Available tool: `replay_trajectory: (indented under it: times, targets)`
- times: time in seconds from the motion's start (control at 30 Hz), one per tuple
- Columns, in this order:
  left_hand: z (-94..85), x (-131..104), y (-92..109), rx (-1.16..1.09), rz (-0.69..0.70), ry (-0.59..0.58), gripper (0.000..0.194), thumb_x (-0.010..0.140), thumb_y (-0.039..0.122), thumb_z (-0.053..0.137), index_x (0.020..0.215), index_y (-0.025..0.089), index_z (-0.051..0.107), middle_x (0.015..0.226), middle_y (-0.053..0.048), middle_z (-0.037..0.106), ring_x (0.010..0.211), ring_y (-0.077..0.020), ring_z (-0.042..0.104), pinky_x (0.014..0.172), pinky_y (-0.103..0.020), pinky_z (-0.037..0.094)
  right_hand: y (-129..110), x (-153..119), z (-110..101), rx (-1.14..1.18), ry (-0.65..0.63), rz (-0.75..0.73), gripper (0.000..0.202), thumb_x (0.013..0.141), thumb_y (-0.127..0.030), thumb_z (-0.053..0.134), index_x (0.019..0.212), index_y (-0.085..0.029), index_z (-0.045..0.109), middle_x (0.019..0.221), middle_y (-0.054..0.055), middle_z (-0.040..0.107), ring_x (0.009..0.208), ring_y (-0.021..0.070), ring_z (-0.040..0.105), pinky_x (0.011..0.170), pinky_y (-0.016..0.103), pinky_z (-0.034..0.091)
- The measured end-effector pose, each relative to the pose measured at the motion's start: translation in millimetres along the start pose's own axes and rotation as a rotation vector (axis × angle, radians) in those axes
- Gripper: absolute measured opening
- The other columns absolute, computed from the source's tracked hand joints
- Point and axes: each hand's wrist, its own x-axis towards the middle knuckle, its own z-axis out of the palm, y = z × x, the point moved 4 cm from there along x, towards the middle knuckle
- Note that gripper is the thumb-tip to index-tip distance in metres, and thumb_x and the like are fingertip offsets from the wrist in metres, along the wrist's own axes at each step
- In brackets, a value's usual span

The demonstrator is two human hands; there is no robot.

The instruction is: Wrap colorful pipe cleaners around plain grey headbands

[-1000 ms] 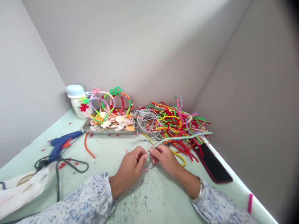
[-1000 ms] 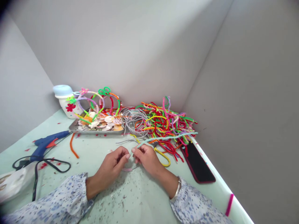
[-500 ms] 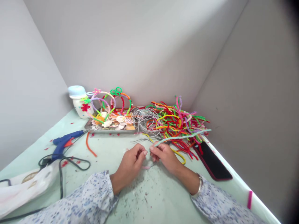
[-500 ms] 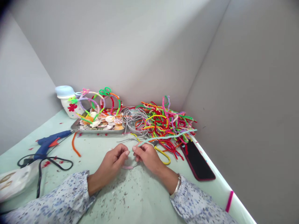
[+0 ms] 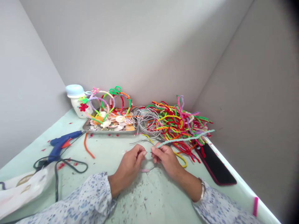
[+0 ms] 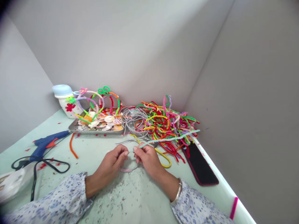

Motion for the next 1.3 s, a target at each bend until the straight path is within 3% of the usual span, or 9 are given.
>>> replay_trajectory:
  times: [0.2,0.43,0.7,0.9,1.07,1.3]
  targets:
    - [5.2,-0.9,-1.8,-0.124,-0.042,-0.136,0.024,0.091,0.040,0.044,0.087,0.019,0.055,0.071,0.001,0.050,0.061,-0.0125,0.045,0.048,-0.020,0.046,2.6,1.0,0.5,-0.036,-0.016,-0.008,0.034,0.084,-0.043,0.059,0.062,-0.016,0.056,0.049,-0.003,0.052,0.045,0.0095,0.045,0.048,0.024,0.035]
    - [4.8,1.1,-6.8,-0.063,-0.030,-0.087,0.028,0.091,0.041,0.044,0.076,0.018,0.050,0.063,0.004,0.045,0.055,-0.0095,0.043,0.047,-0.018,0.044,-8.5,-4.0,5.3,0.023,-0.099,-0.046,0.024,0.079,-0.038,0.065,0.089,-0.016,0.063,0.062,-0.004,0.056,0.056,0.0112,0.052,0.054,0.024,0.040]
    - [5.9,-0.6,-2.8,-0.004,-0.019,-0.123,0.029,0.091,0.040,0.041,0.074,0.018,0.048,0.064,0.004,0.045,0.058,-0.0105,0.045,0.049,-0.019,0.049,-5.5,-0.8,3.3,-0.003,-0.048,0.002,0.026,0.078,-0.039,0.065,0.073,-0.014,0.063,0.052,-0.004,0.054,0.049,0.0101,0.047,0.050,0.023,0.036]
    - [10.7,-3.7,-3.0,-0.088,-0.036,-0.164,0.031,0.091,0.046,0.040,0.077,0.020,0.050,0.069,0.003,0.043,0.064,-0.0126,0.046,0.050,-0.023,0.054,1.1,-0.3,1.1,0.090,-0.021,0.082,0.026,0.076,-0.038,0.066,0.065,-0.015,0.059,0.050,-0.003,0.055,0.046,0.0093,0.047,0.048,0.023,0.034]
    - [9.7,-2.0,-6.1,-0.121,-0.022,-0.170,0.035,0.093,0.046,0.037,0.075,0.019,0.050,0.066,0.004,0.045,0.058,-0.0104,0.044,0.051,-0.020,0.049,1.4,0.7,0.0,0.086,-0.027,0.048,0.028,0.076,-0.040,0.067,0.067,-0.015,0.059,0.054,-0.002,0.057,0.047,0.0100,0.049,0.048,0.023,0.037]
    - [6.3,-0.1,0.8,0.030,0.050,-0.161,0.029,0.094,0.036,0.037,0.074,0.019,0.050,0.063,0.004,0.047,0.058,-0.0109,0.045,0.053,-0.021,0.037,-4.1,-1.6,3.5,-0.020,-0.039,0.019,0.027,0.079,-0.040,0.063,0.068,-0.015,0.060,0.051,-0.003,0.054,0.048,0.0103,0.047,0.050,0.024,0.036]
